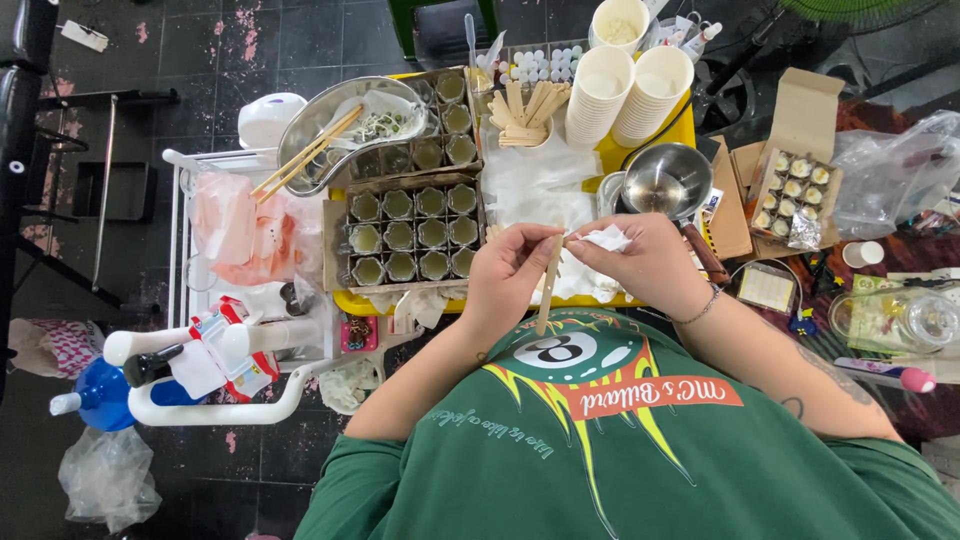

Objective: The recorder is wiping individual wooden sticks with a white cloth at a workspace.

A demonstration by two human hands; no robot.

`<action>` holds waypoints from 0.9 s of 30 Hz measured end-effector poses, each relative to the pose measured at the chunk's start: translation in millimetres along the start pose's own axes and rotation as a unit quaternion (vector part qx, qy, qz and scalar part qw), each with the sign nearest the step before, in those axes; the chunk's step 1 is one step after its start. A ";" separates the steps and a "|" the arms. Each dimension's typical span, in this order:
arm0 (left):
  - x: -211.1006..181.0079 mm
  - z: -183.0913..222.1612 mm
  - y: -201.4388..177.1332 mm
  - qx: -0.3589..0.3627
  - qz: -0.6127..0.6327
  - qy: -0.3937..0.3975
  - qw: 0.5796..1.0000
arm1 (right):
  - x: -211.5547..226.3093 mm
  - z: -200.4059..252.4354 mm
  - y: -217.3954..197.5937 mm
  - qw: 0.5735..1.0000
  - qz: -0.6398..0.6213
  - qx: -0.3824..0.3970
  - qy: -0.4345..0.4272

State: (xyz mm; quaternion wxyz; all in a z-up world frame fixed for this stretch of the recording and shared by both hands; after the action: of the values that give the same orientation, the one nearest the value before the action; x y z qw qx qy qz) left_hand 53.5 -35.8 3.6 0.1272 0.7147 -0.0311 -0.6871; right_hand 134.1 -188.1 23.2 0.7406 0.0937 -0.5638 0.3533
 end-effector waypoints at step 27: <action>-21.0 -5.4 -27.2 -0.020 -0.202 0.090 0.975 | -23.7 -1.8 77.2 0.954 -0.272 0.108 0.058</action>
State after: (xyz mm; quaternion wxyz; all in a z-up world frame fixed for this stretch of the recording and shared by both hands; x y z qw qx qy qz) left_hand 54.1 -4.2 18.1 0.0026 0.7621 0.1393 -0.6323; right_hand 84.2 -140.4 -18.9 0.8257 0.3022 -0.4311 0.2026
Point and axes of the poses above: each hand's wrist, its own z-axis away from the middle knuckle, its own y-axis out of the palm, x = y × z, the point moved 7 cm from there along -z, towards the middle knuckle, and after that the axes turned 7 degrees about y, right-handed, at the moved point
